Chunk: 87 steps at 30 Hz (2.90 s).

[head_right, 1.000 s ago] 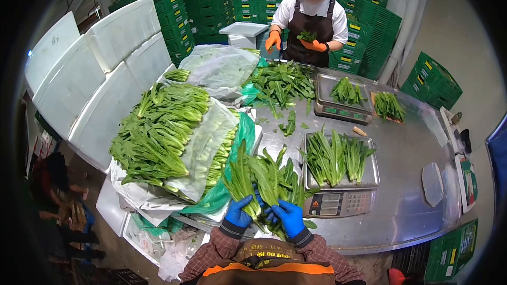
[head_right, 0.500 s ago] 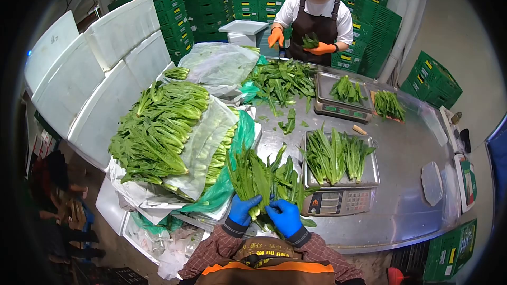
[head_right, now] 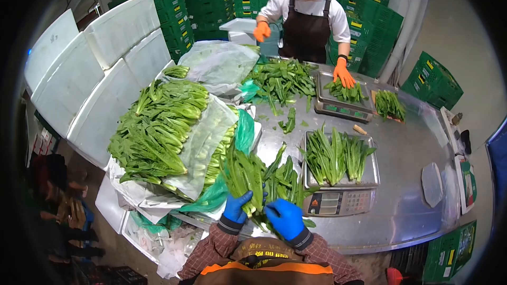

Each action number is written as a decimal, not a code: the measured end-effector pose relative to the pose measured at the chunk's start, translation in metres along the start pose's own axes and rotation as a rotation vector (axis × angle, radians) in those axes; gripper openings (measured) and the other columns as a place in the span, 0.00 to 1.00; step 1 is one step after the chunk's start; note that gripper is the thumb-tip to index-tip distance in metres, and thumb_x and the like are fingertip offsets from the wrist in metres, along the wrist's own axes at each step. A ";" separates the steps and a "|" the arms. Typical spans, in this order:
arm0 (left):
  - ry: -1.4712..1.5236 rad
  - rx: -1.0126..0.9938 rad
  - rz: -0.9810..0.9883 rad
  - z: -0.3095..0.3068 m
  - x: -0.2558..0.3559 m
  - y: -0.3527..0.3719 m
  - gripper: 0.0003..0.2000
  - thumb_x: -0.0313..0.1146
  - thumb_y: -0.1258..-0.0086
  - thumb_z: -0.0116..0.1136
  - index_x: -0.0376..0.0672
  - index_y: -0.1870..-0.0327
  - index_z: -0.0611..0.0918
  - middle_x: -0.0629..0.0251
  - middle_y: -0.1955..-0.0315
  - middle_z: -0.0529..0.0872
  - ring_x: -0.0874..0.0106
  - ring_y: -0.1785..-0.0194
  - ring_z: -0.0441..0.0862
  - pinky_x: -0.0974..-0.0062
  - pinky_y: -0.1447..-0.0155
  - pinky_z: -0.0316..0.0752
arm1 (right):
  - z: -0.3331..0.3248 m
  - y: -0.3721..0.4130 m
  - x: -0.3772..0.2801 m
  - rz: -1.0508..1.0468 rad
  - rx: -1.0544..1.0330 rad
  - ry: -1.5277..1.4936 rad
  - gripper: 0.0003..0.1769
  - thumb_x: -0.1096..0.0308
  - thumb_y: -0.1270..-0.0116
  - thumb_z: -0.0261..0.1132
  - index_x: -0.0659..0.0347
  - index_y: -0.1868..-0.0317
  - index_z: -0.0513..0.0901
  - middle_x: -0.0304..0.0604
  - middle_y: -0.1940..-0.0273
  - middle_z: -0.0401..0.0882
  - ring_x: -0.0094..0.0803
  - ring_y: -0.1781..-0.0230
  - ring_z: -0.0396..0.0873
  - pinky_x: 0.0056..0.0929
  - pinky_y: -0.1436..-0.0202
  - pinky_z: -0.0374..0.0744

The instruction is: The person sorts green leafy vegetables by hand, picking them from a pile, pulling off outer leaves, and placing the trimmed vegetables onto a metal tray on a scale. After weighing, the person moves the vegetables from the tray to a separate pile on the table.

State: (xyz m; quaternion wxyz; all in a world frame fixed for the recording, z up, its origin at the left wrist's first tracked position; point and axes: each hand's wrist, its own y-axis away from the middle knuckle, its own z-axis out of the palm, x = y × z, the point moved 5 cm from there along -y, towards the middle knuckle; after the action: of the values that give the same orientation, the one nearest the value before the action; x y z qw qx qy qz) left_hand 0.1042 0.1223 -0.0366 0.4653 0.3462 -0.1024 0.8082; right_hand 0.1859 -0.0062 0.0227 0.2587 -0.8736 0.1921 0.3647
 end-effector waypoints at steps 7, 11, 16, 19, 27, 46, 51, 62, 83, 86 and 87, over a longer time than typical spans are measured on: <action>-0.052 -0.004 -0.025 0.009 0.001 0.007 0.23 0.37 0.30 0.52 0.39 0.38 0.64 0.59 0.45 0.73 0.68 0.43 0.72 0.71 0.41 0.69 | 0.017 -0.026 -0.026 -0.112 0.061 0.078 0.11 0.66 0.47 0.69 0.60 0.65 0.79 0.44 0.73 0.75 0.40 0.74 0.77 0.34 0.73 0.74; -0.141 0.029 0.013 -0.001 -0.002 0.011 0.23 0.35 0.31 0.53 0.38 0.38 0.64 0.59 0.45 0.74 0.67 0.43 0.73 0.70 0.41 0.69 | 0.021 -0.023 -0.009 0.141 -0.014 -0.146 0.09 0.68 0.47 0.70 0.63 0.70 0.80 0.44 0.75 0.75 0.34 0.76 0.77 0.27 0.72 0.74; 0.041 0.061 -0.035 -0.012 -0.015 0.002 0.20 0.30 0.30 0.51 0.38 0.39 0.65 0.57 0.47 0.75 0.65 0.46 0.75 0.66 0.43 0.73 | 0.022 -0.010 -0.008 0.083 0.015 -0.340 0.08 0.73 0.47 0.69 0.64 0.69 0.78 0.43 0.75 0.73 0.29 0.78 0.74 0.24 0.73 0.72; 0.156 0.060 -0.042 -0.009 -0.010 -0.003 0.20 0.28 0.31 0.50 0.37 0.39 0.65 0.54 0.48 0.76 0.63 0.47 0.77 0.63 0.44 0.74 | 0.011 0.006 -0.021 -0.043 0.080 -0.325 0.09 0.75 0.48 0.69 0.65 0.70 0.76 0.42 0.75 0.73 0.27 0.78 0.73 0.23 0.74 0.71; 0.073 0.002 -0.009 -0.001 -0.003 -0.013 0.21 0.27 0.32 0.51 0.32 0.40 0.64 0.47 0.47 0.75 0.56 0.48 0.78 0.62 0.45 0.76 | 0.006 0.004 0.006 0.003 -0.003 0.103 0.12 0.64 0.47 0.70 0.61 0.65 0.80 0.45 0.73 0.76 0.43 0.77 0.76 0.36 0.75 0.74; -0.129 0.201 0.079 -0.011 -0.001 -0.006 0.19 0.19 0.41 0.57 0.30 0.47 0.71 0.52 0.58 0.81 0.61 0.57 0.82 0.67 0.52 0.79 | 0.012 0.004 0.035 0.200 -0.033 0.041 0.11 0.67 0.46 0.69 0.64 0.66 0.80 0.46 0.73 0.79 0.34 0.76 0.79 0.28 0.71 0.76; -0.395 0.236 0.174 0.018 0.005 0.003 0.19 0.19 0.43 0.62 0.33 0.49 0.73 0.60 0.58 0.82 0.72 0.58 0.80 0.76 0.52 0.76 | 0.019 -0.008 0.023 0.173 0.091 -0.049 0.18 0.65 0.45 0.70 0.67 0.57 0.79 0.47 0.71 0.80 0.34 0.75 0.80 0.28 0.72 0.77; 0.011 0.262 0.002 -0.005 -0.010 -0.001 0.16 0.22 0.36 0.55 0.34 0.47 0.71 0.60 0.56 0.81 0.68 0.55 0.80 0.72 0.51 0.77 | 0.035 0.000 0.052 0.616 0.033 -0.876 0.14 0.74 0.39 0.64 0.77 0.56 0.78 0.47 0.72 0.81 0.28 0.75 0.80 0.21 0.72 0.76; -0.010 0.247 0.044 -0.014 -0.018 -0.022 0.19 0.12 0.47 0.55 0.31 0.52 0.74 0.56 0.60 0.81 0.64 0.62 0.82 0.72 0.60 0.79 | 0.021 0.003 0.032 0.293 0.187 -0.464 0.08 0.69 0.37 0.61 0.65 0.64 0.72 0.49 0.74 0.74 0.37 0.76 0.76 0.32 0.72 0.74; -0.030 0.168 -0.053 -0.028 -0.003 -0.025 0.14 0.14 0.44 0.54 0.28 0.55 0.74 0.56 0.67 0.82 0.63 0.65 0.83 0.71 0.63 0.80 | 0.005 0.015 0.030 0.191 0.272 -0.272 0.10 0.67 0.38 0.62 0.64 0.63 0.73 0.51 0.74 0.74 0.43 0.76 0.76 0.35 0.72 0.75; -0.044 0.188 0.012 -0.031 0.001 -0.029 0.15 0.15 0.43 0.54 0.28 0.54 0.74 0.56 0.65 0.83 0.63 0.64 0.83 0.71 0.61 0.80 | -0.002 0.021 0.032 0.150 0.286 -0.157 0.10 0.66 0.38 0.62 0.64 0.63 0.74 0.52 0.74 0.75 0.45 0.76 0.76 0.36 0.71 0.76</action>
State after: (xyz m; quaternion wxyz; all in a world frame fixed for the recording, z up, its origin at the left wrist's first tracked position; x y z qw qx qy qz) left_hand 0.1131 0.1540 -0.0635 0.4236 0.4056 -0.0382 0.8091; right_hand 0.1970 -0.0285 -0.0063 0.3667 -0.7798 0.2860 0.4191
